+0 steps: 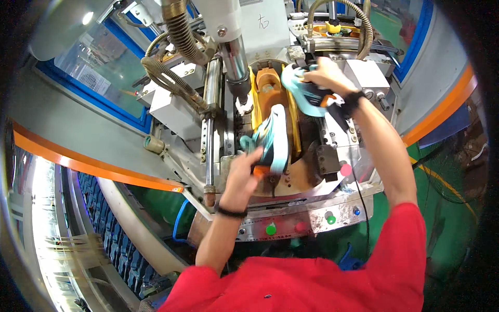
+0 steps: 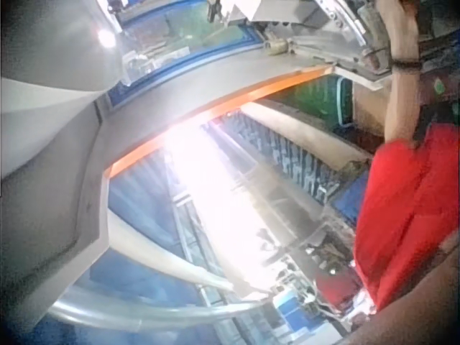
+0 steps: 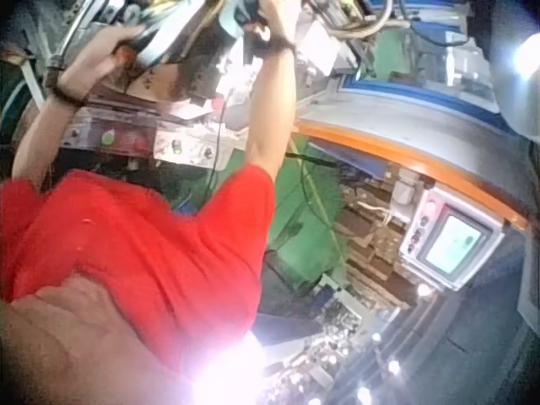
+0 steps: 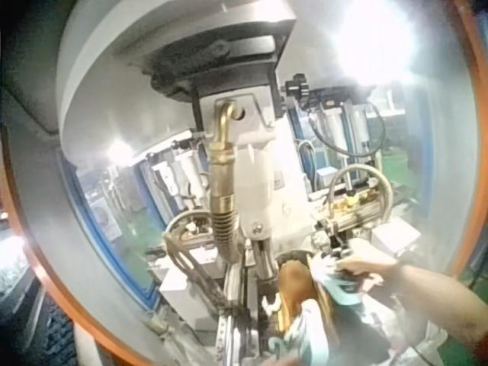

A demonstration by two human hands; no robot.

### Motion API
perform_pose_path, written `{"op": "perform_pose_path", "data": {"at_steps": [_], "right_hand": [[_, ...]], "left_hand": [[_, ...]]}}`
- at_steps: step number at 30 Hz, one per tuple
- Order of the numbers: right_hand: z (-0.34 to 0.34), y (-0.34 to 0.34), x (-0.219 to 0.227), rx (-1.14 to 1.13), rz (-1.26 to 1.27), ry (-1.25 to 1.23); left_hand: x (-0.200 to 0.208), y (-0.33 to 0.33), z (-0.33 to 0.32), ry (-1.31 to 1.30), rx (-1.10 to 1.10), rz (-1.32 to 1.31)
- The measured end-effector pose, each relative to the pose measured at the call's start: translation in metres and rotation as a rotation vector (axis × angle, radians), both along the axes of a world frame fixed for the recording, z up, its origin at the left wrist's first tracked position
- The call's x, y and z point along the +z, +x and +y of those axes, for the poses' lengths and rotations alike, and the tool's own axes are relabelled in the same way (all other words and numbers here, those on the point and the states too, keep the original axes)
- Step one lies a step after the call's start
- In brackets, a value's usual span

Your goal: Manually place shoes into a pressing or attachment machine and then move them back to a conveyor belt.

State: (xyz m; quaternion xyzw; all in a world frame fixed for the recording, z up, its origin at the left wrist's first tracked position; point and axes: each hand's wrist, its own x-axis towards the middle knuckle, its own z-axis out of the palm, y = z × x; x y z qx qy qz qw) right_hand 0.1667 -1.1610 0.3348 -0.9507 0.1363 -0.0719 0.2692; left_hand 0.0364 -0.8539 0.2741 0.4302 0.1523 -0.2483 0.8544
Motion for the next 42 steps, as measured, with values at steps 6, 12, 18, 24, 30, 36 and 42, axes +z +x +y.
{"op": "perform_pose_path", "data": {"at_steps": [6, 12, 18, 24, 30, 36, 42], "right_hand": [[0.125, 0.071, -0.087, 0.085, 0.184, -0.094], [0.153, 0.061, -0.158, -0.078, -0.112, -0.139], [0.180, -0.102, -0.112, 0.527, -0.747, 0.065], [0.240, -0.277, -0.189, 0.885, -0.236, 0.176], [0.247, -0.293, -0.279, 0.991, -0.214, 0.056], [0.196, -0.185, -0.049, 0.706, -0.835, 0.588], [0.095, 0.034, 0.133, 0.922, -1.324, 0.455]], "left_hand": [[0.057, -0.151, 0.116, 0.299, 0.184, -0.070], [0.066, -0.254, 0.166, 0.439, 0.640, -0.060], [0.051, -0.307, 0.162, 0.478, 0.852, -0.012], [0.044, -0.309, 0.139, 0.378, 0.951, 0.037], [0.046, -0.322, 0.127, 0.372, 0.930, 0.062], [0.034, -0.325, 0.134, 0.363, 0.965, 0.042], [0.023, -0.322, 0.135, 0.322, 0.937, 0.026]]}}
